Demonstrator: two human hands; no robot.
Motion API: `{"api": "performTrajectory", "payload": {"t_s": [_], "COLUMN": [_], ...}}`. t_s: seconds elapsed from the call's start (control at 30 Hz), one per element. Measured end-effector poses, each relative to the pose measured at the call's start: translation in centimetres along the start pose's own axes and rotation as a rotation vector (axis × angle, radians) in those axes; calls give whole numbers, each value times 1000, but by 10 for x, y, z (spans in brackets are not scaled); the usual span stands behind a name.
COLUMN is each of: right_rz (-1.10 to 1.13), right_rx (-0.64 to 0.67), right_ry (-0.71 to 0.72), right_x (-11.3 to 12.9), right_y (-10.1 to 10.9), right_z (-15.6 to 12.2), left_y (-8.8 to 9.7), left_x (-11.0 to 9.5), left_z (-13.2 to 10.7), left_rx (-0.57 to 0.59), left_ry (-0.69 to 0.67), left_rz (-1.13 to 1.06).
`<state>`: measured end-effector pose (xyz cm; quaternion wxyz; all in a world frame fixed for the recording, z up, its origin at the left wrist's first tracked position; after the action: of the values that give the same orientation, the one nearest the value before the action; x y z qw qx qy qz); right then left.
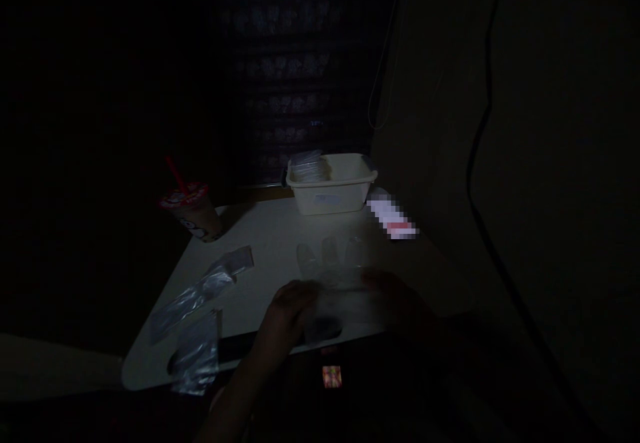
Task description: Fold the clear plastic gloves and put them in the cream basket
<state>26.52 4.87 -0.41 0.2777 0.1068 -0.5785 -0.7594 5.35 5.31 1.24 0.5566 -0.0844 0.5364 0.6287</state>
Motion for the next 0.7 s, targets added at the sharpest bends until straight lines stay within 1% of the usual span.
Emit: {"api": "performTrajectory", "payload": {"t_s": [0.1, 0.17, 0.27, 0.37, 0.43, 0.53, 0.63, 0.7], "right_rz": [75, 104, 175, 270, 295, 261, 230, 268], "right_rx": [16, 51, 164, 209, 217, 257, 255, 237], "right_ry": [-15, -95, -244, -284, -322, -351, -363, -389], "right_x": [-4, -7, -9, -7, -8, -12, -15, -17], "right_y": [-5, -5, -3, 4, 7, 8, 6, 5], "right_z": [3, 8, 18, 26, 31, 38, 45, 48], "left_y": [0, 1, 4, 5, 5, 4, 5, 5], "left_x": [3, 7, 13, 18, 20, 22, 24, 25], "left_z": [1, 0, 1, 5, 9, 15, 21, 24], "left_rx": [4, -32, -105, -158, -163, -171, -198, -206], "left_ry": [82, 162, 253, 330, 370, 410, 451, 477], "left_rz": [-145, -229, -325, -371, -379, -346, -246, -167]}}
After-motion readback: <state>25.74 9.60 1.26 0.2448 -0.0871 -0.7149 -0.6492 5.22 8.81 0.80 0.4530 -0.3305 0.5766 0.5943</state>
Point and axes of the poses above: each hand's wrist, its own z-axis towards the middle knuckle, its own y-axis out of the back of the hand, x = y × z, the point moved 4 cm from there along z, towards the middle knuckle, and after that the axes turned 15 degrees about -z, right-handed, at the moved point
